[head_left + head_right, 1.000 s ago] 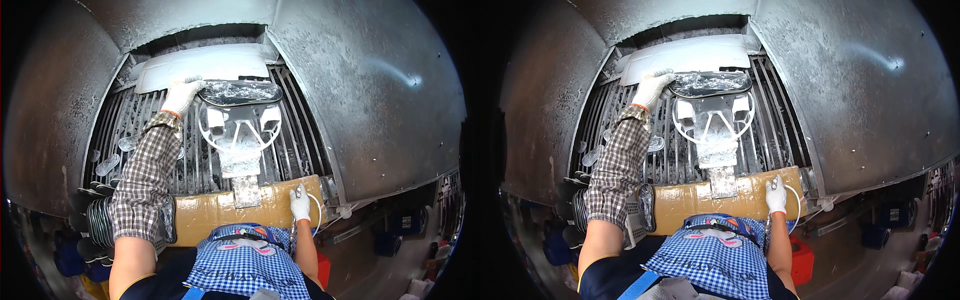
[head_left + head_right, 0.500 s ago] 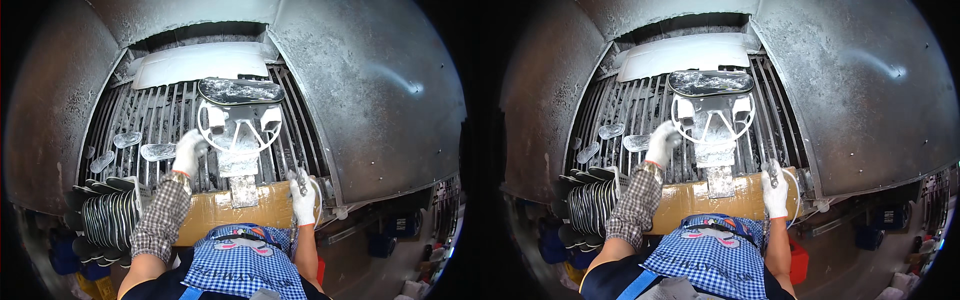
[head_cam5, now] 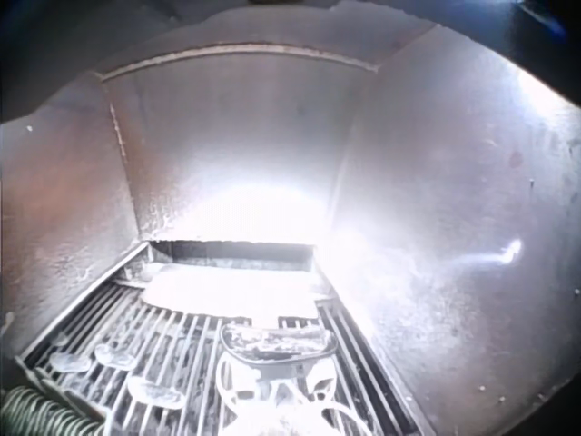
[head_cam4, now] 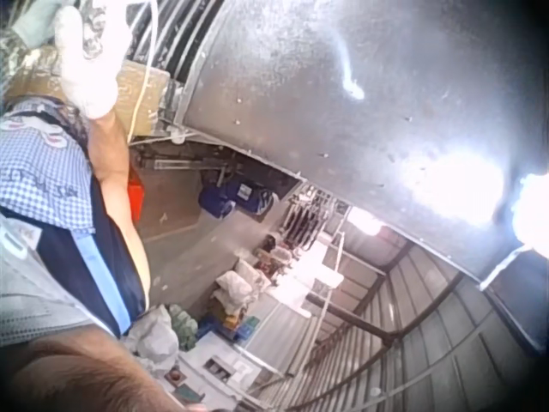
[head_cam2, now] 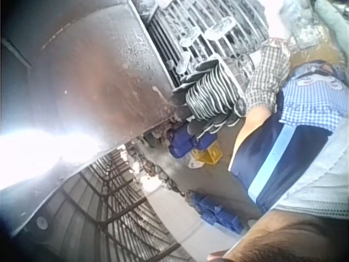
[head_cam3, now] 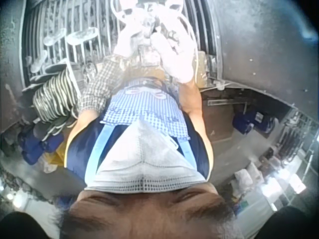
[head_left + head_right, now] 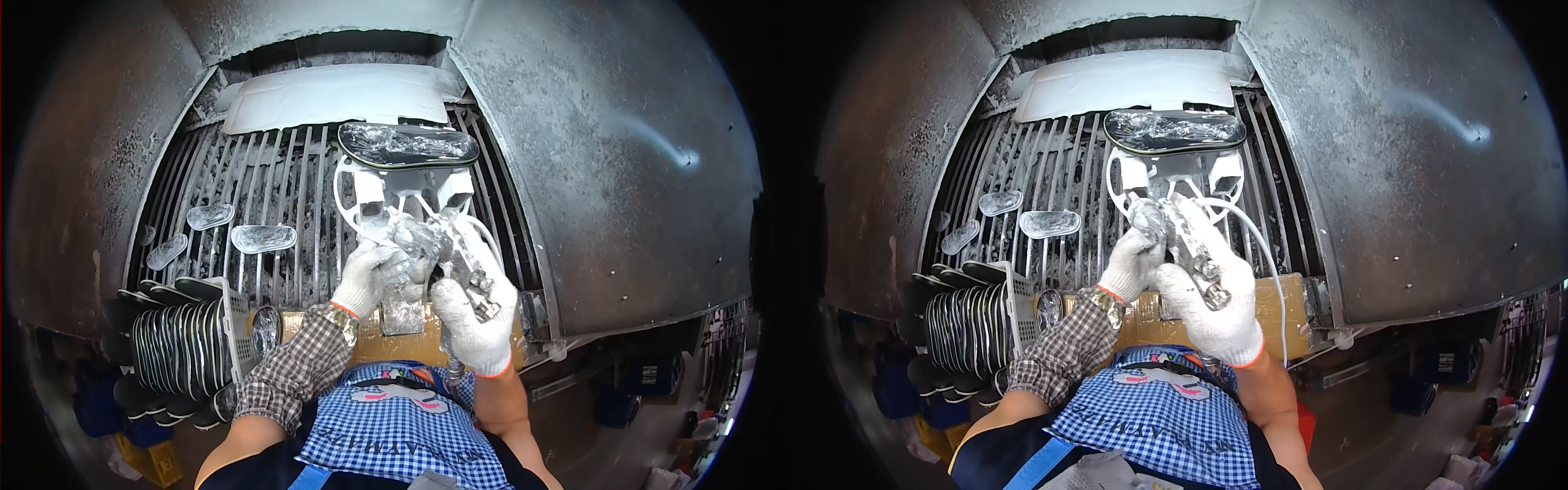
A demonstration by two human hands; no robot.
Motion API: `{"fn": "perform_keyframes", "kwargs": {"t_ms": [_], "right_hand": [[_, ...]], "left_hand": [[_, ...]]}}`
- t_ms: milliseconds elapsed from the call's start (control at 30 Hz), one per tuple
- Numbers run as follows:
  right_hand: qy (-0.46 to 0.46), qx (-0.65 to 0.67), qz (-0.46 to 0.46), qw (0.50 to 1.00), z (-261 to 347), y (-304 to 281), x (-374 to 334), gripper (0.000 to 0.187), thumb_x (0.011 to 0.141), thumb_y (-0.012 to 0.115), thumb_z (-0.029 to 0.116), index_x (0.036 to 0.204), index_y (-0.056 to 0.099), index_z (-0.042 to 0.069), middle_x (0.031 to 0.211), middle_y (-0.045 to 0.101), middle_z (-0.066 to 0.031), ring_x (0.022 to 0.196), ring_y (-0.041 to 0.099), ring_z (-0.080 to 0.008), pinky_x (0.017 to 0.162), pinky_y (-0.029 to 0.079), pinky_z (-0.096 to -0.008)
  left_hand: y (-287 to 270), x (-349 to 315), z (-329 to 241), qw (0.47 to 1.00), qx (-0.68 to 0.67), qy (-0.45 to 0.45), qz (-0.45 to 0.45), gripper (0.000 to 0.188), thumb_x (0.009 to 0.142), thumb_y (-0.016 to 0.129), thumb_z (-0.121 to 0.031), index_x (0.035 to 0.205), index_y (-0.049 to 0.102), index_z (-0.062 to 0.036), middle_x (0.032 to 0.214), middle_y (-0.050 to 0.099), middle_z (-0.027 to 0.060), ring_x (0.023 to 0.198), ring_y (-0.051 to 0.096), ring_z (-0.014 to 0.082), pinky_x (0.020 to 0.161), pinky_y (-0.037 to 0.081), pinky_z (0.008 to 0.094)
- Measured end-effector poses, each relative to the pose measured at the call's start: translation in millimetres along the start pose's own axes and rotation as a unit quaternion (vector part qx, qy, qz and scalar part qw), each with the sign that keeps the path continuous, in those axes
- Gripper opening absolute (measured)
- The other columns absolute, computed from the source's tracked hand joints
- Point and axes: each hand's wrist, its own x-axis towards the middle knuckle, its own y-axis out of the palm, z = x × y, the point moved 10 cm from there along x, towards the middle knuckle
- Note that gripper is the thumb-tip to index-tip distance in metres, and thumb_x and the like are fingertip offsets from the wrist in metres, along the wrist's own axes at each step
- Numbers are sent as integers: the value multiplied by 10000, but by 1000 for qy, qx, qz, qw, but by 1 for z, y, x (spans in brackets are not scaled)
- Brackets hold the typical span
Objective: The person spray paints a white slipper using a spray gun. They repeatedly pick up the slipper from a metal rack, rotate it to coat different sides, and place it back on the rack. The slipper is handled one at a time throughout the process.
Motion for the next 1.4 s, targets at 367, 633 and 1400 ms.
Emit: {"fn": "perform_keyframes", "kwargs": {"t_ms": [367, 633, 1400], "right_hand": [[22, -24, -53, 998, -16, -8, 13, 591, 998, 677, 0, 1538, 469, -120, 1437, 656, -224, 1277, 652, -222, 1085, 510, -339], [7, -58, -93, 994, -22, -31, 11, 555, 1020, 655, 9, 1535, 486, -107, 1411, 670, -199, 1255, 655, -211, 1065, 516, -322], [16, -79, -184, 980, -24, -65, -8, 541, 1017, 657, 17, 1520, 500, -103, 1328, 703, -183, 1188, 680, -205, 1033, 527, -323]], "left_hand": [[-7, 11, 24, 999, -21, -23, 10, 384, 992, 583, 0, 1372, 588, 51, 1331, 684, 163, 1209, 683, 267, 1073, 563, 424], [11, -1, 16, 999, -11, -39, 18, 398, 1016, 585, -36, 1395, 566, 82, 1363, 675, 203, 1247, 674, 311, 1079, 570, 464], [8, -4, 13, 1000, -10, -21, -2, 365, 1000, 577, -36, 1350, 579, 67, 1323, 684, 224, 1231, 682, 344, 1051, 583, 484]]}}
